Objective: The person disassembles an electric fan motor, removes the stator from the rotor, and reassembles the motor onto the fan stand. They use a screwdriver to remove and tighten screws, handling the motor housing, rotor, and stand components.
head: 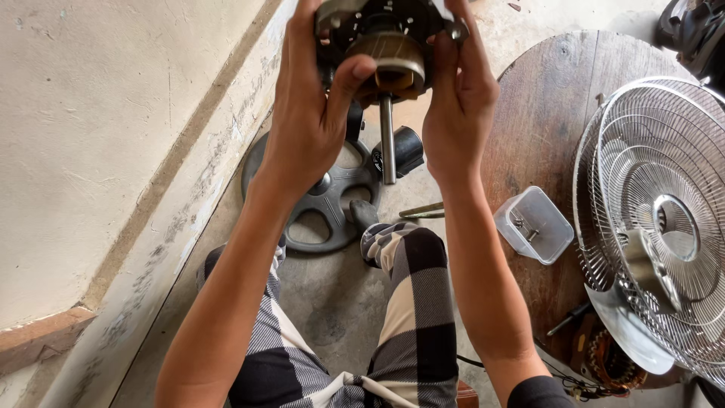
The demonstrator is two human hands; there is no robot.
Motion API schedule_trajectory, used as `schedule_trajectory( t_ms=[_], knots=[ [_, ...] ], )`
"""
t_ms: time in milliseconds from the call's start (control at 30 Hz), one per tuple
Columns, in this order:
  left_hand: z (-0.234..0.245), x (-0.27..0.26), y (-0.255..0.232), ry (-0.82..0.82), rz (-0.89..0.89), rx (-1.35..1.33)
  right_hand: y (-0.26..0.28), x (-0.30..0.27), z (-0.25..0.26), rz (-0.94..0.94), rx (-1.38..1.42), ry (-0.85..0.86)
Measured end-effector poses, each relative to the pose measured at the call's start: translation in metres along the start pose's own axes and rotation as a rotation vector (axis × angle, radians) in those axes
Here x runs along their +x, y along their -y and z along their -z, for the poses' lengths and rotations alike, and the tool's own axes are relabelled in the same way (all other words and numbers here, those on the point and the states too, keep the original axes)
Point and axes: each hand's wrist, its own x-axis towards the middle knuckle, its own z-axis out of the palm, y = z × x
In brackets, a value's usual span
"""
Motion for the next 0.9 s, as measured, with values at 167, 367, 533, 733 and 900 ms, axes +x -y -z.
schedule_trajectory(
  t_ms=[167, 367, 533, 733, 900],
  knots=[
    [-0.001, 0.009, -0.014, -0.006, -0.010, -0.050, 0.012, 0.001, -0.001, -0.070, 0.110, -0.007],
    [-0.002, 0.012, -0.026, -0.031, 0.000, -0.071, 0.039, 0.006, 0.008, -0.039, 0.160, 0.032],
    [0.002, 0.015, -0.046, -0.059, 0.028, -0.076, 0.067, 0.009, 0.009, -0.093, 0.179, 0.058],
    [0.013, 0.011, -0.080, -0.069, 0.045, -0.054, 0.100, 0.000, 0.007, -0.042, 0.111, 0.072],
    [0.026, 0.007, -0.114, -0.056, -0.016, -0.162, 0.126, -0.009, 0.009, -0.023, 0.111, 0.146]
  ],
)
